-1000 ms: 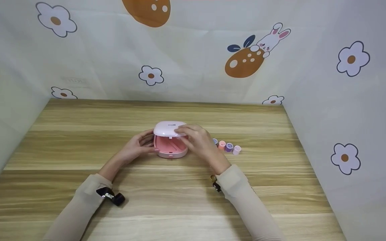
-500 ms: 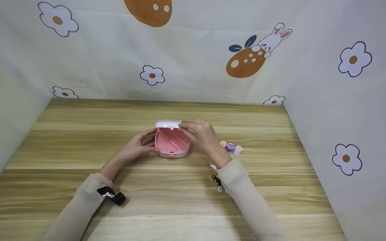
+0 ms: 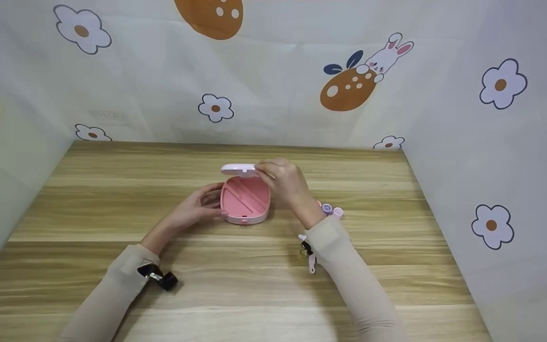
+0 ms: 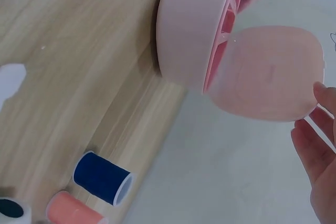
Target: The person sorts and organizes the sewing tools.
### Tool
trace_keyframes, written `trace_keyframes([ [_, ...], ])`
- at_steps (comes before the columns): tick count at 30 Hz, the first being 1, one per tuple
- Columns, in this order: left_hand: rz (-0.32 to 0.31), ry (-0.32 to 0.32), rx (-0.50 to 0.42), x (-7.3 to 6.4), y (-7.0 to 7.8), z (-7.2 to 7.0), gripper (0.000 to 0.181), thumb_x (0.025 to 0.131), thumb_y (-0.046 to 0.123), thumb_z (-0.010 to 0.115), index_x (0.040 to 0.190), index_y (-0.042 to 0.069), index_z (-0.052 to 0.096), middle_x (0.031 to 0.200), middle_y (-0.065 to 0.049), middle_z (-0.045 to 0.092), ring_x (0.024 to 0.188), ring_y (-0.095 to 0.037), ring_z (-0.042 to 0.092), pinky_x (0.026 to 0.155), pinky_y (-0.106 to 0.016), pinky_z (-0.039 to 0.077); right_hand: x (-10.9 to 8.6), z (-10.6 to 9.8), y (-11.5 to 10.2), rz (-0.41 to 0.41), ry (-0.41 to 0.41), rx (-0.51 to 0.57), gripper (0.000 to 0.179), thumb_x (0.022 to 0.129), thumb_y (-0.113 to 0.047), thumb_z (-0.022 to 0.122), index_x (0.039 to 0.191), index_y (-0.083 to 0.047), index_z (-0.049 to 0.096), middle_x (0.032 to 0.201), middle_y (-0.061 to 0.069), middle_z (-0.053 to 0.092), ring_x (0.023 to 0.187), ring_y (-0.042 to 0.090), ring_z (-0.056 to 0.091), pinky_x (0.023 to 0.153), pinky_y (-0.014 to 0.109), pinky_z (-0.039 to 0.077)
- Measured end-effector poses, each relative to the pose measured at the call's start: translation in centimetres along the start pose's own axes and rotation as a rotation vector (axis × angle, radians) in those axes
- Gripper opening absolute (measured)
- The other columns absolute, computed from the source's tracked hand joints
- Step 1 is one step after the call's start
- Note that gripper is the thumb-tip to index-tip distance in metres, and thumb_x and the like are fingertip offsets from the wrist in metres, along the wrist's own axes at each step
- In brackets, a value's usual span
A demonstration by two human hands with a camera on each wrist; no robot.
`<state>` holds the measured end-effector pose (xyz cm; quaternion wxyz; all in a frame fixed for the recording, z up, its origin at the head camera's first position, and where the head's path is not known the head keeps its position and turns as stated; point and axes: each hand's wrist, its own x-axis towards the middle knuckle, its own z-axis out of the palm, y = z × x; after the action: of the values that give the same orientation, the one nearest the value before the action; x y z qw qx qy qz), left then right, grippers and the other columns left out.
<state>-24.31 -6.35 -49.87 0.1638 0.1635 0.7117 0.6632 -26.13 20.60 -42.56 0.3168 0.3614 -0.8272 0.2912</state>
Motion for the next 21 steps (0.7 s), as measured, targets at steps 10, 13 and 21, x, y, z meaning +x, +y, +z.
trace_keyframes([
  [10, 0.001, -0.002, 0.018, 0.1, 0.4, 0.0, 0.084, 0.086, -0.01, 0.075, 0.157, -0.016, 0.03, 0.159, -0.037, 0.039, 0.15, -0.048, 0.04, 0.125, -0.048, 0.038, 1.5, -0.2, 0.8, 0.073, -0.067, -0.027, 0.014, 0.092, -0.002, 0.08, 0.105, 0.0, 0.082, 0.104, 0.017, 0.08, 0.098, 0.035, 0.077, 0.09, 0.045, 0.065],
  [13, -0.002, -0.007, 0.007, 0.0, 0.5, 0.0, 0.084, 0.086, -0.01, 0.075, 0.157, -0.015, 0.03, 0.16, -0.037, 0.038, 0.151, -0.048, 0.039, 0.126, -0.048, 0.037, 1.9, -0.2, 1.1, 0.109, -0.098, -0.023, 0.017, 0.095, -0.004, 0.078, 0.111, 0.0, 0.081, 0.11, 0.017, 0.08, 0.104, 0.036, 0.075, 0.095, 0.048, 0.063],
  [21, -0.023, -0.014, -0.018, 0.2, 0.6, -0.1, 0.085, 0.085, -0.012, 0.075, 0.158, -0.014, 0.03, 0.161, -0.036, 0.037, 0.152, -0.047, 0.037, 0.127, -0.048, 0.034, 2.1, -0.2, 2.0, 0.112, -0.155, -0.01, 0.024, 0.101, 0.001, 0.066, 0.123, 0.002, 0.075, 0.121, 0.022, 0.076, 0.115, 0.042, 0.071, 0.103, 0.053, 0.058],
])
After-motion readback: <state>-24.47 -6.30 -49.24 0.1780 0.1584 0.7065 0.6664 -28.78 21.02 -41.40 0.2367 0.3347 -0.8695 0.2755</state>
